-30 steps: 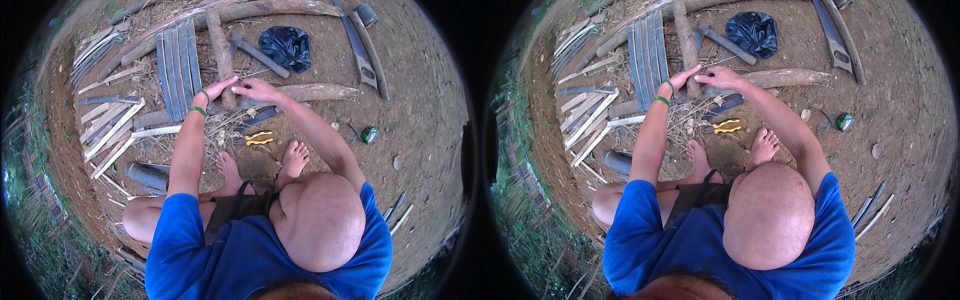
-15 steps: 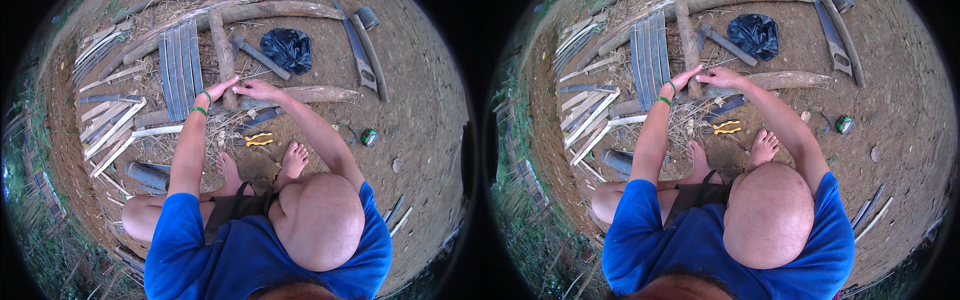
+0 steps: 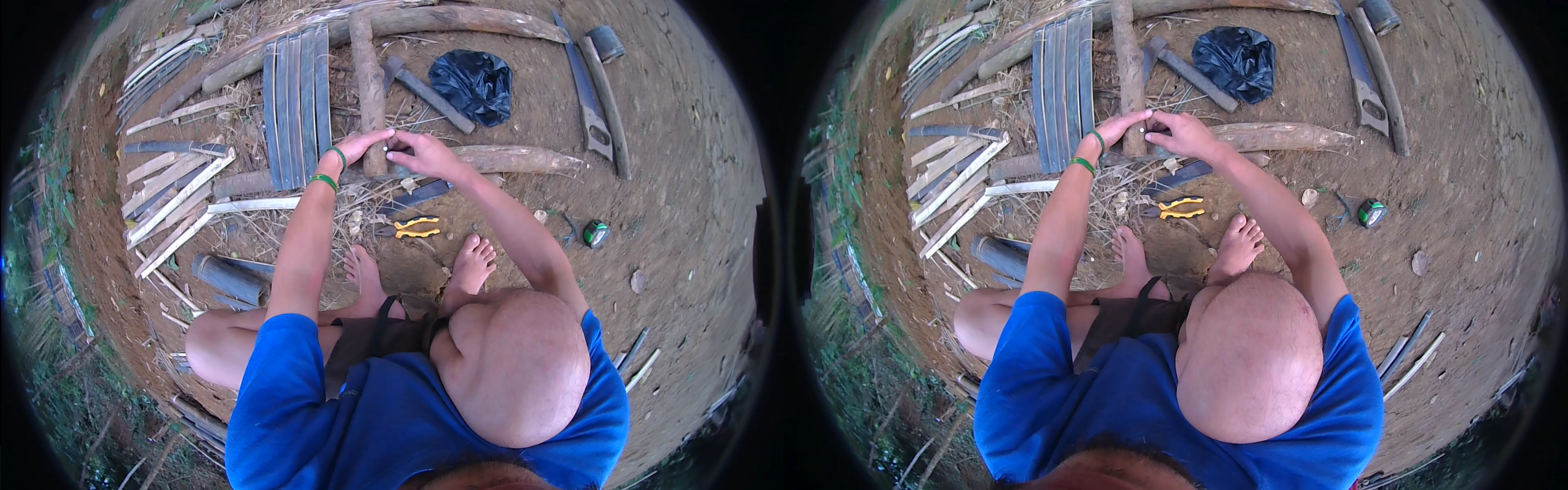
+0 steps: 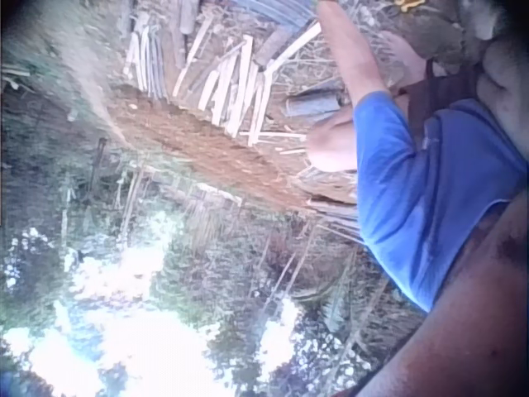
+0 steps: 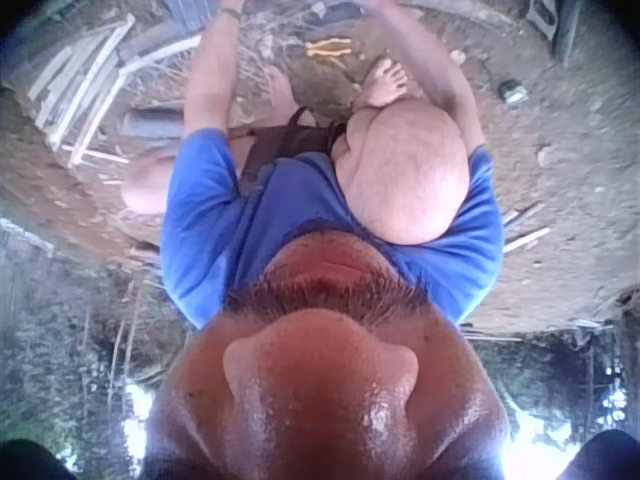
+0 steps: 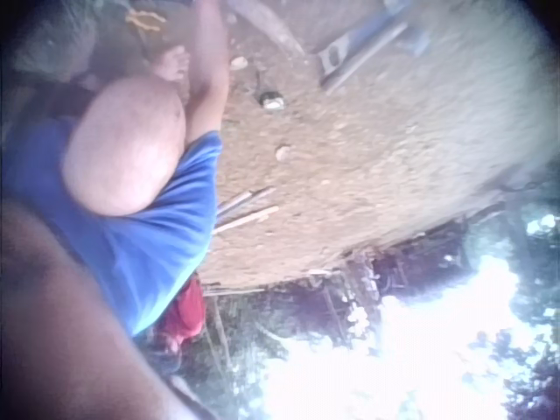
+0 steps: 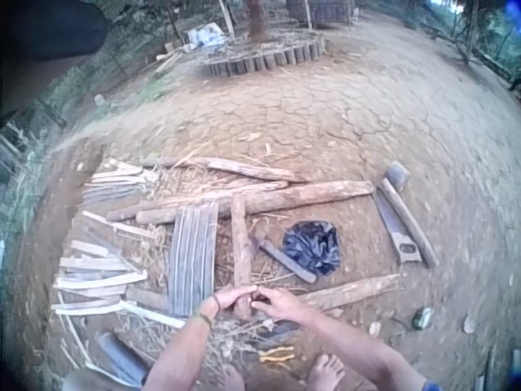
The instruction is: The person sits on the ground and assembles a wooden frame using planks and nails. They use a hammer to drive nails into the wood and a saw to cut a piece of wood to size.
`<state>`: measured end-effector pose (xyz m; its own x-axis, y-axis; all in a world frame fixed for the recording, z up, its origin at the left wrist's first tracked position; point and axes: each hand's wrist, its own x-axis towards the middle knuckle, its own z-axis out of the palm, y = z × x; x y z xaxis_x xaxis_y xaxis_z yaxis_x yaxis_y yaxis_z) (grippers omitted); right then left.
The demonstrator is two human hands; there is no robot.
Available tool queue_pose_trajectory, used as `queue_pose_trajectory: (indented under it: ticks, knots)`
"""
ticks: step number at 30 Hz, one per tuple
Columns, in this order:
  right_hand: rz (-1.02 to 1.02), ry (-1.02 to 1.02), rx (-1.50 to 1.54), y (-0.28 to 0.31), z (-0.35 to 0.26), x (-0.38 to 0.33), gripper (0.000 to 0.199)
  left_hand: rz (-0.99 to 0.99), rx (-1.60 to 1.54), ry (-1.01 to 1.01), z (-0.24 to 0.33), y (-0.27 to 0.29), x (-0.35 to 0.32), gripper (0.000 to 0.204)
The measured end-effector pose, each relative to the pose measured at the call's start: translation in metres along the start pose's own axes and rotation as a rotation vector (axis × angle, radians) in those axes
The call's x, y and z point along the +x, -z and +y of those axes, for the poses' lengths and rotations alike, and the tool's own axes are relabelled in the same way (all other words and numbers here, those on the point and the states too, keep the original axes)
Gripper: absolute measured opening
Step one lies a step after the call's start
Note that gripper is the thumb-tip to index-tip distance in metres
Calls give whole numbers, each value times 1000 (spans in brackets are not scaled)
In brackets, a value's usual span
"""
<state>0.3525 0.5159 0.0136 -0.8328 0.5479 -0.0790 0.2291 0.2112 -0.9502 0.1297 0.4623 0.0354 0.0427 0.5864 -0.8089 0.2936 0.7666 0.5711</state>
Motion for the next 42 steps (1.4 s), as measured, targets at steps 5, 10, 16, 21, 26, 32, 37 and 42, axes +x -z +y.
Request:
queue_pose_trajectory:
  ticks: [5,10,16,21,26,32,37,42]
  knots:
    - [152,94,-161,11,-30,-10,18,31,47,24,12,-2,-15,86]
    - [317,92,201,1,-51,-14,18,103,-104,-176,5,-6,-20,81]
    - [252,197,142,-17,-77,-15,27,175,-142,-280,-12,-9,-4,81]
    - [272,318,-23,-25,-76,-9,25,165,-161,-317,-25,-8,5,82]
    - [255,308,-180,-17,-74,-9,23,213,-154,-289,-12,-16,1,84]
    - [208,326,-220,-24,-87,-5,23,581,-196,-359,-38,-20,2,70]
    - [206,257,-243,-23,-87,-5,22,633,-505,-431,-33,-35,-19,48]
    - [226,206,-248,-33,-82,-6,19,519,-252,-341,-46,-31,-8,71]
